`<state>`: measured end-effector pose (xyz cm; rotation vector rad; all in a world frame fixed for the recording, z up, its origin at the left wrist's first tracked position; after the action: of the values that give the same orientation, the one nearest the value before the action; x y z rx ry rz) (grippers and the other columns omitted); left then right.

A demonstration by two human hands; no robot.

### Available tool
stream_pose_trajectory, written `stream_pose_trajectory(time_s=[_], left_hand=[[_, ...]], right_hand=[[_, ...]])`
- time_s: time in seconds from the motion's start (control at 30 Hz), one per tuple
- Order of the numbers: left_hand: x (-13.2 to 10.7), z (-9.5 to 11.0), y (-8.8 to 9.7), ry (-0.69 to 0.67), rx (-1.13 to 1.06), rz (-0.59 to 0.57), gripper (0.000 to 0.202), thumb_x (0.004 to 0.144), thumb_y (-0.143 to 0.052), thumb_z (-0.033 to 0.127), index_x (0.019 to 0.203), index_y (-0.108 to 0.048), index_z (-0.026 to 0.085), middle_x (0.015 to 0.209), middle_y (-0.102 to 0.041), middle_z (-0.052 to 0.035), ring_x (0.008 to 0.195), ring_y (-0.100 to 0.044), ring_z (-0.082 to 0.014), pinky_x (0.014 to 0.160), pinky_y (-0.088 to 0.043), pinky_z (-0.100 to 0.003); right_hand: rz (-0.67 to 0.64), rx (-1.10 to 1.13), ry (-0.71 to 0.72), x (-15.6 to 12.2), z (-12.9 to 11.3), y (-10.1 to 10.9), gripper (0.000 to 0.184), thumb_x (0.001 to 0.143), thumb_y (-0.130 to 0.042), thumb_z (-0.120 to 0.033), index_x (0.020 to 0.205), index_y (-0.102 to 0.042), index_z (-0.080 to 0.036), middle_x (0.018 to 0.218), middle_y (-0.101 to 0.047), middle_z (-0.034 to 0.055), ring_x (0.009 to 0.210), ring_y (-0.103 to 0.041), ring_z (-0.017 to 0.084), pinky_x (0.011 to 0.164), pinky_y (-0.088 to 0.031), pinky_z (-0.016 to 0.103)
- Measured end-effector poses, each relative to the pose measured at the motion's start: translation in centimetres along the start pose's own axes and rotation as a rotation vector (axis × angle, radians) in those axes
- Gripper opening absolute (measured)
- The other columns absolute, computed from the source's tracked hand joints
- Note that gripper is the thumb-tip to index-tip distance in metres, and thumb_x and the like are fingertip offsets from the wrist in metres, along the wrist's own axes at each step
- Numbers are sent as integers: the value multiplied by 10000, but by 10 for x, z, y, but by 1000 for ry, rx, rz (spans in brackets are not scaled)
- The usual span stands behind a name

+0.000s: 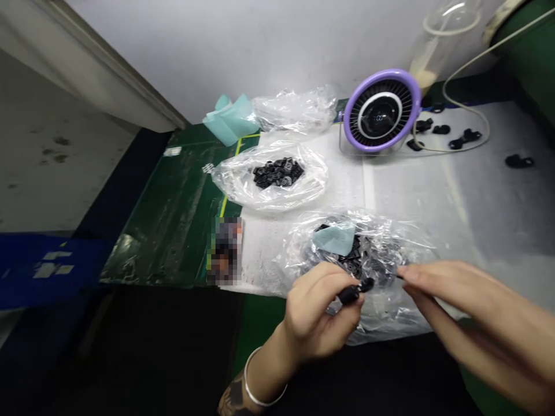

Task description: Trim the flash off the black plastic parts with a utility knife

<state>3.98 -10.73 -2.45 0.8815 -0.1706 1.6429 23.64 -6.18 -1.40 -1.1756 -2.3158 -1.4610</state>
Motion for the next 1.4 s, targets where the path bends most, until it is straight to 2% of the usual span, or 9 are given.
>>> stream_pose_trajectory(time_s=[0.07, 0.23, 0.6, 0.8, 0.93, 1.03, 1.13, 1.3, 1.4], left_hand=[[2, 1, 0, -10, 47, -21, 82, 929, -649, 111, 1007, -656, 135, 788, -679, -55, 679, -635, -149, 609, -561, -237], [4, 6, -1, -14, 146, -64, 139, 902, -666, 74, 1019, -665, 149, 788, -683, -57, 678, -649, -158, 609, -565, -238], [0, 11, -7, -109, 329, -137, 155, 945, -618, 46, 1072, -674, 117, 854, -710, -79, 736, -644, -167, 636, -562, -270], [0, 16, -5, -174, 235, -192, 162, 931, -615, 31, 1076, -685, 49, 872, -697, -96, 765, -631, -167, 648, -560, -278], [3, 20, -6, -177, 145, -217, 196, 903, -613, 4, 1083, -687, 31, 898, -702, -102, 786, -632, -165, 660, -562, -277], [4, 17, -7, -127, 131, -226, 251, 864, -610, -49, 1089, -682, 33, 918, -706, -108, 811, -633, -167, 691, -564, -277], [3, 15, -8, -134, 126, -222, 273, 856, -607, -55, 1103, -681, 34, 913, -702, -116, 804, -626, -175, 671, -553, -284], [3, 12, -13, -110, 128, -265, 309, 872, -579, -45, 1148, -671, 60, 922, -719, -133, 786, -640, -195, 660, -556, -310], [4, 8, -17, 20, 52, -279, 241, 934, -583, 32, 1150, -663, 104, 949, -736, -137, 804, -685, -202, 685, -596, -308]], right_hand=[[-44, -94, 58, 7, -13, -1, 448, 944, -543, 49, 1333, -640, -149, 1270, -693, 128, 1130, -653, 251, 925, -523, 404], [12, -174, 86, 11, -25, -1, 316, 992, -470, -4, 1216, -679, -80, 1197, -699, 168, 1097, -596, 287, 853, -431, 454], [-5, -128, 87, 15, -15, 3, 245, 1081, -449, -110, 1152, -677, -60, 1092, -721, 158, 1005, -591, 263, 781, -439, 420], [22, -167, 74, 16, -1, 0, 227, 1066, -455, -68, 1140, -669, -77, 1066, -737, 153, 977, -610, 260, 781, -469, 423], [60, 4, -57, 16, 11, -2, 264, 987, -547, 28, 1185, -638, -122, 1046, -740, 97, 956, -670, 201, 823, -547, 354], [66, 284, -301, 12, 16, 1, 389, 997, -586, -43, 1357, -537, -182, 1069, -736, 46, 970, -727, 142, 862, -590, 238], [-41, 509, -468, 13, 13, -1, 433, 1018, -581, -135, 1419, -495, -274, 1031, -730, -5, 921, -746, 119, 800, -602, 180], [-138, 566, -487, 22, 7, -7, 66, 1005, -656, -224, 1022, -649, -287, 804, -681, -65, 664, -643, 84, 598, -525, 152], [-102, 444, -454, 19, 7, -12, 80, 1015, -635, -215, 994, -622, -291, 789, -673, -68, 643, -631, 86, 580, -509, 160]])
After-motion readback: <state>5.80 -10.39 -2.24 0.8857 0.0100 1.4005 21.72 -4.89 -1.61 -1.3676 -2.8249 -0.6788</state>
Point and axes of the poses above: each hand's wrist, its own x-axis towards the middle knuckle, its own y-axis out of the back of the hand, z = x × y, the point moved 5 cm from there along x, towards the middle knuckle
